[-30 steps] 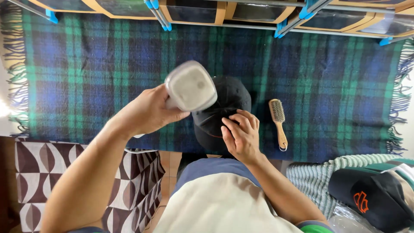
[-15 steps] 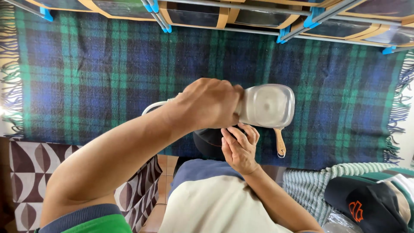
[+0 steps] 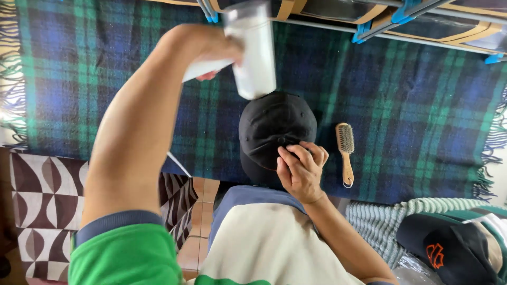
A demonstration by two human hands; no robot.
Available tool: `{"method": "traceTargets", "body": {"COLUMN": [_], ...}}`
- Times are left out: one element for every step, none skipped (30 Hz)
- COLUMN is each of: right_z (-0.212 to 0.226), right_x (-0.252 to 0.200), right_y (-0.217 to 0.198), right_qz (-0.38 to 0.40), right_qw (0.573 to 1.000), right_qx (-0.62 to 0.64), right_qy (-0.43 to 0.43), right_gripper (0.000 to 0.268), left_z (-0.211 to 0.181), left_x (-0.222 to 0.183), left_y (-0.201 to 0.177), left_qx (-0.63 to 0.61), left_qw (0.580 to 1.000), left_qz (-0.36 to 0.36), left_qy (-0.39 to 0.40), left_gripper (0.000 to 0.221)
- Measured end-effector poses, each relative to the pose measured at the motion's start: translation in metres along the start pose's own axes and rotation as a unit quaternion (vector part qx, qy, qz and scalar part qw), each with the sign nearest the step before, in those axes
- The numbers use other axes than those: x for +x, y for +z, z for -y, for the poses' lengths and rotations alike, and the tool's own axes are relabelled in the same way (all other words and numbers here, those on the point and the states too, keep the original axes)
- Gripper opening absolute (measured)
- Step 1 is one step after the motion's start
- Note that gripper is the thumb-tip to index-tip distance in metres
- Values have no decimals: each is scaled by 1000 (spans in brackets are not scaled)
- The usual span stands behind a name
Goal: Using a handheld steamer and a brush to clean and remove wrinkles from a black baseball cap.
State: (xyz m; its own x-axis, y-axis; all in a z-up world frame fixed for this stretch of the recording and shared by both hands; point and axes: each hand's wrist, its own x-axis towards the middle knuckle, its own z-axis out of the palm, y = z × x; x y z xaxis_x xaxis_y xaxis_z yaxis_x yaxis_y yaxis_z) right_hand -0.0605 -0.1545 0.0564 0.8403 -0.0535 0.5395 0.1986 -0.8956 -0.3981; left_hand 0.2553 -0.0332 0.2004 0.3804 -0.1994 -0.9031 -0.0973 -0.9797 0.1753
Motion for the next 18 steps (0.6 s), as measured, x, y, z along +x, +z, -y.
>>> {"method": "traceTargets", "body": {"right_z": [0, -1, -1, -5, -8, -11, -16, -24, -32, -33, -34, -35, -36, -38, -40, -46, -53, -61], "right_x": [5, 10, 15, 17, 19, 22, 18, 18, 19, 22, 25, 27, 28, 28, 27, 31, 34, 33], "right_y": [-1, -3, -4, -2, 0, 1, 4, 10, 16, 16, 16, 16, 18, 17, 18, 21, 26, 28], "right_qz": [-2, -2, -2, -4, 4, 13, 11, 62, 113, 109, 127, 143, 137, 154, 170, 171, 171, 172], "right_qw": [1000, 1000, 1000, 1000, 1000, 1000, 1000, 995, 984, 986, 983, 980, 981, 976, 970, 969, 966, 962], "right_qx": [-1, 6, 12, 12, 17, 22, 20, 39, 58, 62, 63, 63, 66, 71, 76, 77, 100, 123], "right_qy": [-1, 1, 4, 1, 8, 17, 15, 69, 122, 114, 118, 125, 121, 139, 157, 159, 165, 173], "right_gripper": [14, 12, 11, 11, 22, 34, 34, 35, 39, 39, 44, 49, 49, 52, 55, 55, 53, 52], "left_z": [24, 47, 71, 86, 102, 117, 124, 133, 141, 135, 128, 120, 108, 94, 80, 65, 51, 35], "left_x": [1, 3, 5, -4, -13, -21, -21, -21, -21, -28, -34, -39, -39, -36, -33, -49, -64, -78], "left_y": [9, 18, 28, 43, 58, 73, 89, 101, 114, 115, 116, 117, 111, 105, 99, 93, 88, 85], "left_qx": [1, -32, -64, -65, -153, -239, -239, -298, -355, -358, -351, -341, -339, -244, -147, -146, -130, -114], "left_qw": [1000, 999, 998, 998, 988, 971, 971, 955, 934, 933, 933, 934, 934, 961, 978, 978, 975, 970], "left_qz": [-3, 12, 26, 22, 16, 10, 7, -15, -36, -45, -58, -70, -77, -91, -103, -102, -123, -141], "left_qy": [1, -1, -2, -1, -9, -17, -15, 1, 18, 18, 51, 84, 85, 96, 105, 104, 134, 162], "left_gripper": [42, 35, 33, 33, 40, 57, 57, 48, 40, 40, 37, 34, 34, 35, 36, 36, 44, 55]}}
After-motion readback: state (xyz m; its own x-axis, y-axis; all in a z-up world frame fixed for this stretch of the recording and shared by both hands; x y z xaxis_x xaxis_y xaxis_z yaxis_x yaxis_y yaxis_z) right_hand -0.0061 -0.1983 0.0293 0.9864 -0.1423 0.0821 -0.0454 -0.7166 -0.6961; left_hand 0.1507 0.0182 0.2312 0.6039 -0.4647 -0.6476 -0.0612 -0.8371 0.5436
